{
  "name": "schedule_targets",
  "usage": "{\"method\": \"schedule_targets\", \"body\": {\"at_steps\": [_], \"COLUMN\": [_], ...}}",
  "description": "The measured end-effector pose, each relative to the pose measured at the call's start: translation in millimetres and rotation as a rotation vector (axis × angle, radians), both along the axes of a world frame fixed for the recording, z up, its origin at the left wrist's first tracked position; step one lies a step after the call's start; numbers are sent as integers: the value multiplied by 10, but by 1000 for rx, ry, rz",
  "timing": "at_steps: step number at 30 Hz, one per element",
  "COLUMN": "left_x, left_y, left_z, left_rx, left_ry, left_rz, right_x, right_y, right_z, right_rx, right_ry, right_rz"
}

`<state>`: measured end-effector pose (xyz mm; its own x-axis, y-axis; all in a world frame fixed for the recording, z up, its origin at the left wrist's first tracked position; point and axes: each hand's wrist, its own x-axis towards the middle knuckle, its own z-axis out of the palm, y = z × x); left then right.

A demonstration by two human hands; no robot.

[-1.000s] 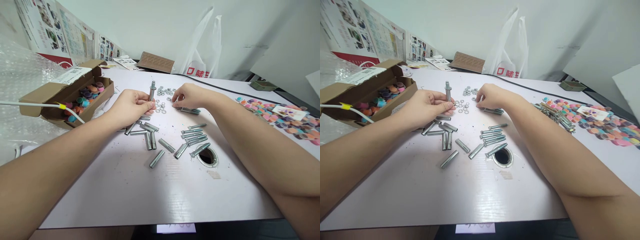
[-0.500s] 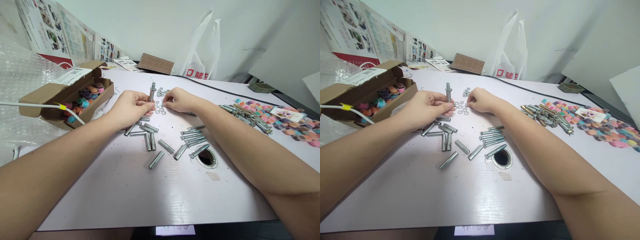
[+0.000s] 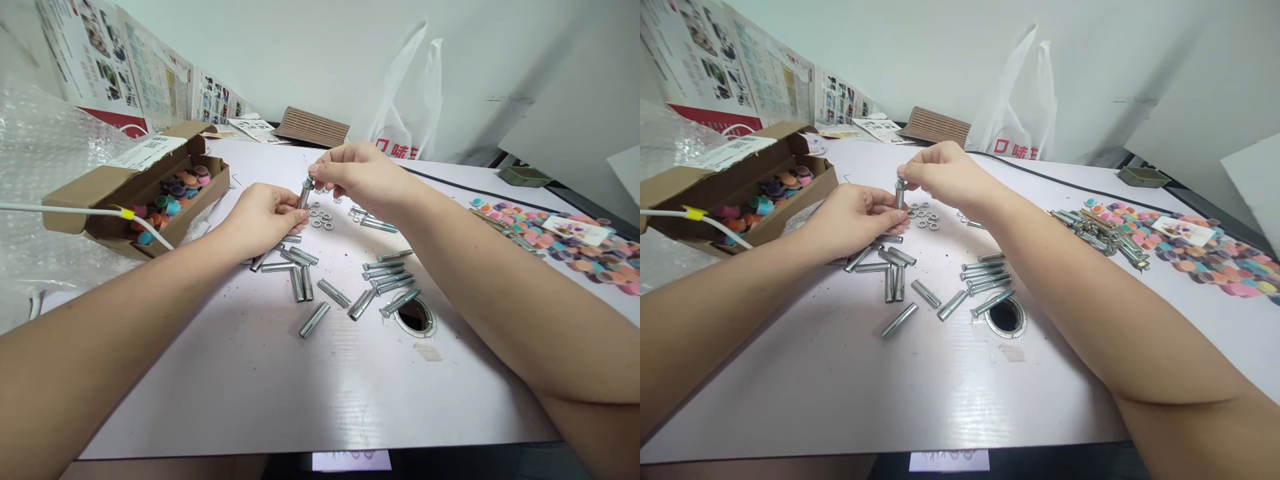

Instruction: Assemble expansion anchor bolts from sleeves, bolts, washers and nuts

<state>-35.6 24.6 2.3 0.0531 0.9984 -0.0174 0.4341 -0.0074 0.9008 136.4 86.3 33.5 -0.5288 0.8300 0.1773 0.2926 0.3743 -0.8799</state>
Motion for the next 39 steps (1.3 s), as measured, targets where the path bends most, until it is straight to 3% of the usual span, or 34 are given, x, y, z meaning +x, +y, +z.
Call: {"method": "schedule_targets", "body": {"at_steps": [4,8,13,17,21,25,28,34,39], "left_x": [3,2,11,4,-45,-93,-106,-136,-162], "left_y": [4,-4,-4,15,28,19,6,11,41], "left_z": [8,20,16,-6,-8,35,60,53,80], "left_rx": [1,-15,-41,-30,27,98,81,139,192], "left_ry": [-15,-86,-131,-111,66,320,398,492,686], "left_rz": [-2,5,11,10,18,33,40,55,53], "right_x": [25,128,248,288,318,288,207,143,172], "right_y": [6,126,389,508,474,285,140,73,50], "right_z": [23,-10,-320,-485,-376,-128,-21,-3,52], "right_rx": [-12,118,336,369,304,167,157,317,399], "right_ry": [-27,-131,-568,-733,-626,-216,-46,-116,-209], "right_rz": [-15,-134,-266,-262,-228,-53,66,89,81]}}
